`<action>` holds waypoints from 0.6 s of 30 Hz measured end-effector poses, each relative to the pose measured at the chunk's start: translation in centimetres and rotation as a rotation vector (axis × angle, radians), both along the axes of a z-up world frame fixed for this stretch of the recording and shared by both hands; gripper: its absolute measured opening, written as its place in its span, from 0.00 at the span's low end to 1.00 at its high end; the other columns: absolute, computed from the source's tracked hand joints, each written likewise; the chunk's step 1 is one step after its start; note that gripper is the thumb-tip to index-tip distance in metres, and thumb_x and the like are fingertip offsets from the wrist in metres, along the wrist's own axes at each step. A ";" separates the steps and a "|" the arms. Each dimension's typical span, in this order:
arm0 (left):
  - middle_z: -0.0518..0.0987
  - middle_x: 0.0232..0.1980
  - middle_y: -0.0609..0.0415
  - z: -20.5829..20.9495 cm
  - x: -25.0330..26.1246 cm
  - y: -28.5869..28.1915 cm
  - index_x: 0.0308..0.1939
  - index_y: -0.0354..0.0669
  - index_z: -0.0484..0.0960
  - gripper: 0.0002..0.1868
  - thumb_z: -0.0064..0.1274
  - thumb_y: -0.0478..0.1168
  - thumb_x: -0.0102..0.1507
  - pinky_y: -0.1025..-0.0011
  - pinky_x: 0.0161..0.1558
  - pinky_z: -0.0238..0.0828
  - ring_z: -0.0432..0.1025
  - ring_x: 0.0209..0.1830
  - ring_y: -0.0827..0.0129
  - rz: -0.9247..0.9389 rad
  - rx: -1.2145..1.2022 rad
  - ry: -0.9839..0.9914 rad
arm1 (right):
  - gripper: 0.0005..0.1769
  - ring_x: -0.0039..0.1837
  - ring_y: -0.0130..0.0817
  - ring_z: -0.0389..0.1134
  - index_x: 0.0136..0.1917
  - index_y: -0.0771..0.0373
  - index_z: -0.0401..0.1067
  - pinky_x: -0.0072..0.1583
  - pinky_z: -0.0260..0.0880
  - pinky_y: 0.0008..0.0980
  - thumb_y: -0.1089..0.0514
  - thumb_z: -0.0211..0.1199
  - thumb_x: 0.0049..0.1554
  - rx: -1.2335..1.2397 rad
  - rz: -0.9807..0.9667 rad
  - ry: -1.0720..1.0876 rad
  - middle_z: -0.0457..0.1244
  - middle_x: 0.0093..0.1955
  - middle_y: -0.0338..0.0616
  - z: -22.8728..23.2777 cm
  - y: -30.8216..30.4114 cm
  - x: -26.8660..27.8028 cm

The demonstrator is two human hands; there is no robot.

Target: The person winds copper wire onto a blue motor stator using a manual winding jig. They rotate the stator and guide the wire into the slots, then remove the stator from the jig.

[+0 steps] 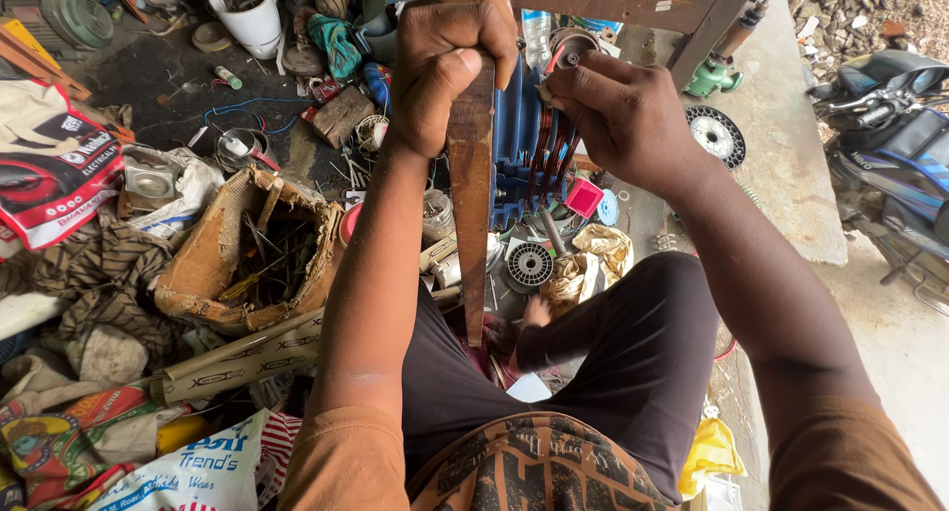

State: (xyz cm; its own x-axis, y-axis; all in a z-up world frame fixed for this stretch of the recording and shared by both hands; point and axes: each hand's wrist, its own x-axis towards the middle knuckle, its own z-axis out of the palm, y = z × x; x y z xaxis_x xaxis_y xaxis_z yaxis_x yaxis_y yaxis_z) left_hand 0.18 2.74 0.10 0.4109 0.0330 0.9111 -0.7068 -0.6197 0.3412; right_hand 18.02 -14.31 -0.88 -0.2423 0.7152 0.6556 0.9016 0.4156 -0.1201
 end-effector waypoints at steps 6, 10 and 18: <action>0.71 0.34 0.50 -0.1 0.0 0.0 0.26 0.37 0.74 0.19 0.40 0.49 0.63 0.68 0.46 0.65 0.66 0.37 0.67 -0.029 -0.003 -0.003 | 0.06 0.44 0.41 0.73 0.59 0.63 0.72 0.43 0.70 0.37 0.66 0.63 0.69 0.004 0.011 -0.015 0.67 0.47 0.46 0.2 -0.2 -0.3; 0.71 0.33 0.51 0.1 -0.3 -0.1 0.27 0.37 0.74 0.20 0.39 0.49 0.64 0.67 0.47 0.63 0.66 0.38 0.67 0.002 0.022 -0.019 | 0.07 0.44 0.42 0.73 0.59 0.63 0.72 0.44 0.71 0.37 0.67 0.62 0.68 0.014 0.029 -0.021 0.68 0.48 0.47 0.5 -0.2 -0.3; 0.72 0.34 0.50 0.3 -0.6 -0.3 0.27 0.37 0.74 0.19 0.40 0.48 0.63 0.68 0.46 0.64 0.67 0.38 0.67 0.012 0.009 0.012 | 0.07 0.43 0.42 0.73 0.59 0.63 0.72 0.43 0.70 0.38 0.67 0.63 0.67 0.019 0.024 -0.036 0.68 0.48 0.46 0.4 -0.1 -0.1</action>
